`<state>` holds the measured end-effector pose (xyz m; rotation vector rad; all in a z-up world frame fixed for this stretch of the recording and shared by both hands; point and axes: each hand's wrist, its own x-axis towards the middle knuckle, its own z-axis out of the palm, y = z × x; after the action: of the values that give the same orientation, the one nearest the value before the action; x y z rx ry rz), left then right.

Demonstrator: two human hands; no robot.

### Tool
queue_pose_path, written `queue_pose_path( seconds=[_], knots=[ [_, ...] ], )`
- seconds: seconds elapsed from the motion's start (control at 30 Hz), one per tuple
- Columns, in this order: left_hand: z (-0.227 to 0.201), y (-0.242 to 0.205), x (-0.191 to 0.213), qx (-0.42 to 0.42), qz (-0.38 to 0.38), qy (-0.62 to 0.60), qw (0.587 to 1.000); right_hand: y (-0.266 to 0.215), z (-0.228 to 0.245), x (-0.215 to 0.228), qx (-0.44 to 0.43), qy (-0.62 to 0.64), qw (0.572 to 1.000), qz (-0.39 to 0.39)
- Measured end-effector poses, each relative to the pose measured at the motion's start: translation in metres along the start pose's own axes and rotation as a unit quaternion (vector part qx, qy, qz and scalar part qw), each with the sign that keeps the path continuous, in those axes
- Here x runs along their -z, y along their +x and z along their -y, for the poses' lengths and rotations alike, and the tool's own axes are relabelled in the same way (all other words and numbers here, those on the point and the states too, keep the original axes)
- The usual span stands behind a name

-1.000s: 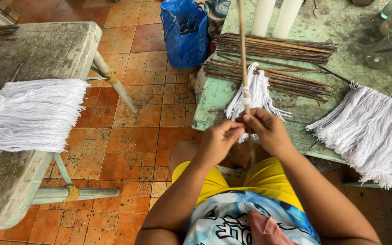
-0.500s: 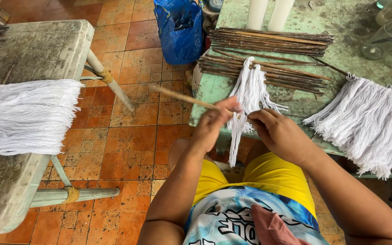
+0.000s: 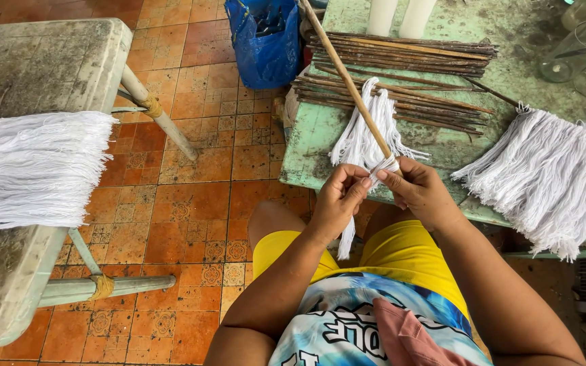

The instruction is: Assembling mop heads by tying bundles of white yarn onto wooden sticks.

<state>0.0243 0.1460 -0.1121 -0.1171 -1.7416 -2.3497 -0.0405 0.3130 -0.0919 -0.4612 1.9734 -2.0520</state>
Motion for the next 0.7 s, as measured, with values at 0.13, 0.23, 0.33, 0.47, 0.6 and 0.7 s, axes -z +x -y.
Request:
queue_pose_path(
  seconds=[0.13,0.23,0.33,0.47,0.6,0.7],
  knots=[
    [0.015,0.003,0.001,-0.016,-0.003,0.034,0.999,-0.004,0.016,-0.009,0.002,0.047,0.999,-0.021],
    [0.024,0.005,0.003,-0.015,-0.011,0.062,0.998,-0.005,0.019,-0.011,-0.007,0.055,0.998,-0.019],
    [0.021,0.004,0.003,0.016,-0.017,0.036,0.999,-0.007,0.021,-0.013,-0.013,0.066,0.998,-0.016],
    [0.015,0.004,0.001,0.007,-0.015,0.068,0.998,-0.008,0.025,-0.016,-0.009,0.085,0.996,-0.018],
    [0.028,0.006,0.006,-0.012,-0.004,0.08,0.997,-0.006,0.015,-0.014,-0.015,0.105,0.994,-0.009],
    [0.007,0.011,0.002,-0.024,-0.011,0.132,0.991,-0.009,0.025,-0.02,-0.02,0.114,0.993,-0.006]
  ],
)
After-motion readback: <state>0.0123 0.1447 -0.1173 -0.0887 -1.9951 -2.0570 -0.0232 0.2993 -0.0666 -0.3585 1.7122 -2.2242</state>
